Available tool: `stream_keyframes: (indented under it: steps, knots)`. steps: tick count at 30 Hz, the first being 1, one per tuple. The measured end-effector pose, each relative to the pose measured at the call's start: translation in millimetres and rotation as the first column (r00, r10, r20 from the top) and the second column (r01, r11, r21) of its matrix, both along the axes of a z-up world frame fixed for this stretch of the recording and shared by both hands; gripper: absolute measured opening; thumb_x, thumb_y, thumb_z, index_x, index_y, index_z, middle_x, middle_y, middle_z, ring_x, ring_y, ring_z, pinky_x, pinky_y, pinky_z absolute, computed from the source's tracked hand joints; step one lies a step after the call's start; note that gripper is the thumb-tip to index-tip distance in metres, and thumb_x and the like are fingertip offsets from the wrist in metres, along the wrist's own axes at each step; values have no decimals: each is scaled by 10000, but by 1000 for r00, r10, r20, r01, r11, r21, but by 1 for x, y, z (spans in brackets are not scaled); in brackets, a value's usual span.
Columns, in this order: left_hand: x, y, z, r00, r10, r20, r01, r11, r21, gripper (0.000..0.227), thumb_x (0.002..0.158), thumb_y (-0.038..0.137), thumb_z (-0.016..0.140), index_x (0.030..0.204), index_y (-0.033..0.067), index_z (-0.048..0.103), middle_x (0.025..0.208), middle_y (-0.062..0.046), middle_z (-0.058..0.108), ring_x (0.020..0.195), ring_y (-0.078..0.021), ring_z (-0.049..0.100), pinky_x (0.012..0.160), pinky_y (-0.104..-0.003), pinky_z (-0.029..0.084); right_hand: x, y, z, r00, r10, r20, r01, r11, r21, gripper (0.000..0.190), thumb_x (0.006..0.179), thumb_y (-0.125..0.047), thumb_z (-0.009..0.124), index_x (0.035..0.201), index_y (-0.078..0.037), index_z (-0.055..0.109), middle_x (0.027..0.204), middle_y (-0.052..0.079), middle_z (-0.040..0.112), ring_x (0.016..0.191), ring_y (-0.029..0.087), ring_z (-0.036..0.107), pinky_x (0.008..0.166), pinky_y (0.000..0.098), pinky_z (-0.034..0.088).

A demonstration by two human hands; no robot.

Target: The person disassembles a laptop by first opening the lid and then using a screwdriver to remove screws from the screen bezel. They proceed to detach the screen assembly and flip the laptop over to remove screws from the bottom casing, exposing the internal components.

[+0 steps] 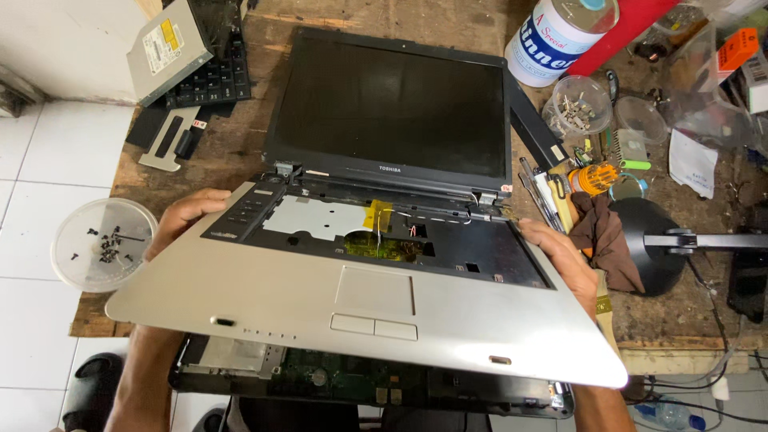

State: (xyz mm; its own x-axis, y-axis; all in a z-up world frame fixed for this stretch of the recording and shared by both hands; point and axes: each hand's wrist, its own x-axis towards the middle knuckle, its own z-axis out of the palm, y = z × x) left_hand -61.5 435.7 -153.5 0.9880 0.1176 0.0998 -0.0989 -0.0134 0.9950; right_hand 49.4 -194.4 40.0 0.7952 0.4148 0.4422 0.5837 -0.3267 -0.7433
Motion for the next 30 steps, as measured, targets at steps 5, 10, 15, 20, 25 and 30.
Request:
stream_keyframes:
  steps: [5, 10, 15, 20, 25, 30]
  knots:
    - [-38, -82, 120, 982, 91, 164, -100, 994, 49, 502, 1079, 221, 565, 1447, -121, 572, 1550, -351, 580, 1377, -395, 631, 1104, -521, 517, 1, 2, 8, 1000, 9, -18, -10, 1000, -17, 514, 955, -206, 811, 1354, 99, 700, 1434, 323, 699, 1411, 488, 650, 1259, 620, 433]
    - [-35, -107, 122, 962, 100, 254, -123, 989, 76, 628, 1092, 401, 543, 1428, -129, 564, 1557, -365, 552, 1448, -435, 578, 1196, -547, 458, -17, -5, -2, 997, -2, -81, 2, 1000, 6, 657, 917, -162, 808, 1509, 57, 622, 1575, 356, 611, 1469, 507, 563, 1286, 689, 357]
    - [-48, -141, 149, 958, 175, 229, -188, 982, 37, 733, 1088, 470, 487, 1458, -163, 511, 1608, -396, 504, 1496, -470, 540, 1220, -584, 439, -40, -7, 7, 983, -47, -180, 17, 986, -163, 837, 876, -190, 820, 1641, -21, 525, 1737, 289, 470, 1593, 503, 427, 1322, 670, 274]
    - [-70, -179, 163, 929, 325, 177, -341, 938, 67, 606, 1014, 155, 621, 1581, -36, 527, 1799, -224, 424, 1694, -302, 405, 1404, -452, 336, -40, -14, 1, 951, -33, -308, -38, 974, -222, 851, 954, -165, 711, 1730, -227, 368, 1890, 138, 213, 1750, 306, 197, 1395, 529, 149]
    - [-96, -201, 168, 886, 453, 94, -452, 891, -35, 759, 932, 119, 679, 1646, 11, 445, 1851, -207, 325, 1768, -273, 249, 1446, -478, 206, -45, -31, -34, 967, 108, -231, -154, 969, -193, 920, 950, -193, 798, 1742, -199, 329, 1899, 181, 163, 1766, 363, 165, 1397, 577, 182]
    - [-123, -223, 220, 848, 491, -199, -530, 794, -299, 766, 940, -10, 489, 1705, 26, 490, 1691, -152, 598, 1253, -116, 662, 807, -153, 481, -51, -17, -30, 994, 87, -62, -93, 991, -92, 828, 951, -301, 818, 1660, -64, 463, 1787, 258, 388, 1710, 440, 339, 1442, 640, 276]
